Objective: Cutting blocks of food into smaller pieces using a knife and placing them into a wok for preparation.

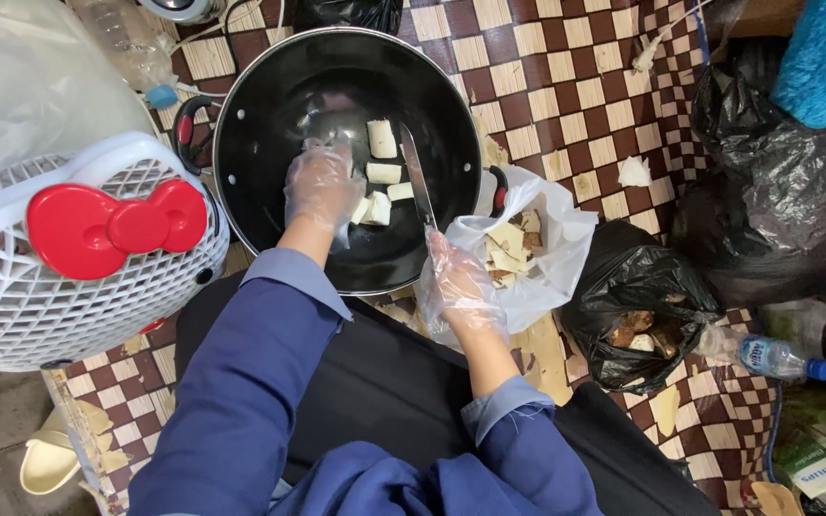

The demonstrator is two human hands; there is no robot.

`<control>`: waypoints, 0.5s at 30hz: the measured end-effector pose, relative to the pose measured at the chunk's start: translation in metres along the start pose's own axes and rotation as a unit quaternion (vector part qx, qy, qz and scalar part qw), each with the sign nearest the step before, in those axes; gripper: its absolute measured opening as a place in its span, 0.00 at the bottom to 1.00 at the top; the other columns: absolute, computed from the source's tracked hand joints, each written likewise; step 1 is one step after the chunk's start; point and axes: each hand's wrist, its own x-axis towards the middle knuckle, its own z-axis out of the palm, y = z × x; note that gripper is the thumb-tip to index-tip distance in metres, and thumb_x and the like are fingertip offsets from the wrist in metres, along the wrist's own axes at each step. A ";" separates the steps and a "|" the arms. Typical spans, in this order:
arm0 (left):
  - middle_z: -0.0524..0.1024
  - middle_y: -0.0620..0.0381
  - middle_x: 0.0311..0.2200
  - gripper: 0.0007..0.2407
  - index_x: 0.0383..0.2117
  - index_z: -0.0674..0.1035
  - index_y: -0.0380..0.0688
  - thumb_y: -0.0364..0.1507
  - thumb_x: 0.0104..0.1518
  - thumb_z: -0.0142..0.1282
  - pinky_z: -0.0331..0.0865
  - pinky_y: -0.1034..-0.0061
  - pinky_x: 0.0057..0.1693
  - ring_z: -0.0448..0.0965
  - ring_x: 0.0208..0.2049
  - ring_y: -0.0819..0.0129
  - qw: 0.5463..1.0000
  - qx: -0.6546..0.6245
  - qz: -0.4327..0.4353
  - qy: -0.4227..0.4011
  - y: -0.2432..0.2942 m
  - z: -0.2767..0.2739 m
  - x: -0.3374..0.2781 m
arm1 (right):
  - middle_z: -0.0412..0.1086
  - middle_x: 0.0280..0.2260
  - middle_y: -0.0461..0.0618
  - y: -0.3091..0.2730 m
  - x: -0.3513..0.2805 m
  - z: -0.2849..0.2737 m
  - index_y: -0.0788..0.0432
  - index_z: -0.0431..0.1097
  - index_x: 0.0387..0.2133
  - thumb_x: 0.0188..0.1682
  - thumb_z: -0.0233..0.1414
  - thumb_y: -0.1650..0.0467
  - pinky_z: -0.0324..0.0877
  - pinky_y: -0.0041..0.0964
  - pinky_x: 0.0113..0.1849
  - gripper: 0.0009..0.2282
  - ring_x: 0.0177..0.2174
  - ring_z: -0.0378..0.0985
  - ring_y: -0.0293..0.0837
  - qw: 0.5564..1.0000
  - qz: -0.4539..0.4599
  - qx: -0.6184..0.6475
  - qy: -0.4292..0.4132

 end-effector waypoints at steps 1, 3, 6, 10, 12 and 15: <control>0.75 0.44 0.49 0.18 0.49 0.76 0.53 0.44 0.55 0.55 0.76 0.52 0.48 0.73 0.57 0.49 0.999 0.040 -0.021 -0.027 0.007 -0.007 -0.002 | 0.73 0.49 0.54 0.000 0.002 0.003 0.45 0.55 0.65 0.60 0.22 0.55 0.65 0.42 0.55 0.25 0.54 0.72 0.51 1.000 -0.003 -0.019 0.008; 0.70 0.37 0.57 0.22 0.57 0.72 0.51 0.43 0.58 0.57 0.78 0.48 0.47 0.72 0.58 0.43 0.994 0.079 -0.044 -0.053 0.010 -0.005 0.004 | 0.73 0.49 0.54 0.003 0.004 0.008 0.45 0.55 0.66 0.60 0.23 0.56 0.65 0.42 0.55 0.24 0.54 0.72 0.50 0.999 -0.008 -0.040 0.017; 0.72 0.34 0.48 0.16 0.51 0.74 0.50 0.36 0.59 0.57 0.82 0.51 0.38 0.80 0.43 0.38 0.995 0.070 -0.068 -0.012 0.001 0.021 0.022 | 0.73 0.49 0.54 0.005 0.002 0.004 0.44 0.54 0.66 0.60 0.22 0.56 0.66 0.43 0.55 0.25 0.54 0.73 0.50 0.999 -0.011 -0.041 0.004; 0.71 0.42 0.41 0.12 0.47 0.78 0.50 0.34 0.57 0.54 0.81 0.51 0.36 0.81 0.38 0.39 0.997 0.002 -0.067 0.027 0.001 0.006 0.011 | 0.73 0.49 0.54 -0.024 -0.007 -0.034 0.51 0.70 0.54 0.53 0.29 0.47 0.65 0.42 0.54 0.31 0.52 0.73 0.52 0.967 0.133 0.215 -0.015; 0.71 0.42 0.40 0.12 0.46 0.80 0.52 0.33 0.57 0.52 0.81 0.50 0.35 0.82 0.38 0.39 0.998 -0.012 -0.056 0.036 0.001 0.006 0.009 | 0.73 0.50 0.51 -0.024 -0.008 -0.035 0.54 0.73 0.50 0.48 0.37 0.47 0.66 0.41 0.52 0.31 0.49 0.74 0.51 0.920 0.207 0.333 -0.018; 0.68 0.35 0.50 0.14 0.50 0.79 0.49 0.34 0.59 0.52 0.78 0.45 0.43 0.77 0.45 0.36 0.998 0.008 -0.061 0.005 -0.006 0.032 0.025 | 0.74 0.48 0.58 0.001 0.002 -0.001 0.46 0.65 0.58 0.58 0.21 0.48 0.64 0.45 0.55 0.30 0.54 0.72 0.54 0.996 0.056 0.068 -0.019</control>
